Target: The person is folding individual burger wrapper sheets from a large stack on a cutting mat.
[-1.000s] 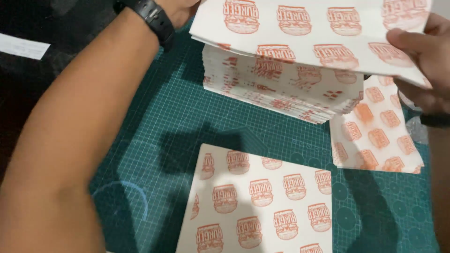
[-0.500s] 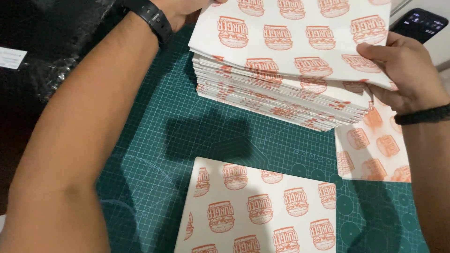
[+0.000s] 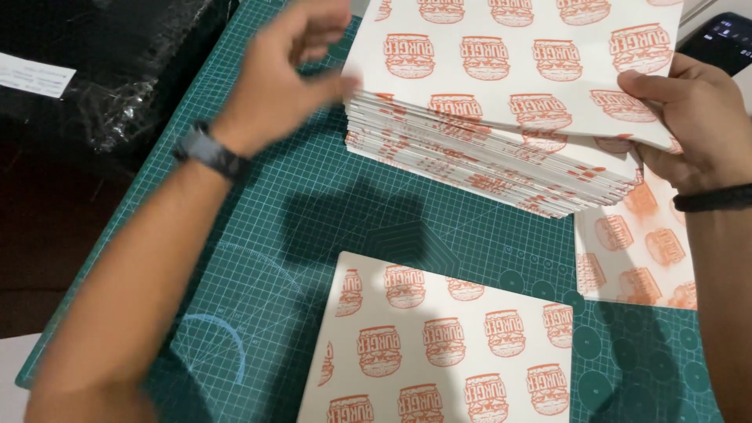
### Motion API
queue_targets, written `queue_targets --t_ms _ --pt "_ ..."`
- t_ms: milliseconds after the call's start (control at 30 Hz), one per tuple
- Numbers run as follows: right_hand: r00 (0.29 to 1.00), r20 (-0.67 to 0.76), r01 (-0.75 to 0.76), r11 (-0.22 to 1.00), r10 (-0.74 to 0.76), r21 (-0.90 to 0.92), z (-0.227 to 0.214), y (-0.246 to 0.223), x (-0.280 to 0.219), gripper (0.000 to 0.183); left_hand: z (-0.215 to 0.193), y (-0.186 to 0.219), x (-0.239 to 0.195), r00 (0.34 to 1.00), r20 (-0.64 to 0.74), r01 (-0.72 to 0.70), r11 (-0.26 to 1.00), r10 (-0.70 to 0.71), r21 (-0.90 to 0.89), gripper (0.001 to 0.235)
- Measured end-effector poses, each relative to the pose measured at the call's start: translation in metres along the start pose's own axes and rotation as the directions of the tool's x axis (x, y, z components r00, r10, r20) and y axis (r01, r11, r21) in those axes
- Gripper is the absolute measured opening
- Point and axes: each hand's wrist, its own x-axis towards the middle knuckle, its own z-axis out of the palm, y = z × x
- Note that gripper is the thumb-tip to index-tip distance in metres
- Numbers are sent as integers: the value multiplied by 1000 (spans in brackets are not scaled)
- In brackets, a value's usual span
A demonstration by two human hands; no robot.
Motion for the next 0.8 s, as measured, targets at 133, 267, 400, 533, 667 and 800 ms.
queue_targets --t_ms 133,267,400,533,667,800 --pt "1000 -20 11 999 -10 32 -1 4 5 16 11 -1 -28 998 -1 -61 998 61 -5 65" --pt "997 -61 -43 998 40 -38 -1 -1 0 6 23 -5 -30 992 -108 -63 998 63 3 45" --pt "993 -89 -93 990 84 -102 -3 -2 1 5 28 -5 -33 985 -160 -67 998 69 18 42" --pt "1000 10 -13 997 13 71 -5 5 10 18 24 -1 -34 982 -162 -89 993 101 81 42" --pt "999 -13 -39 998 40 58 2 -3 1 17 24 -2 -34 976 -178 -102 987 124 126 44" --pt "1000 6 -13 998 13 64 -4 5 10 20 24 -2 -33 975 -182 -104 985 128 137 38"
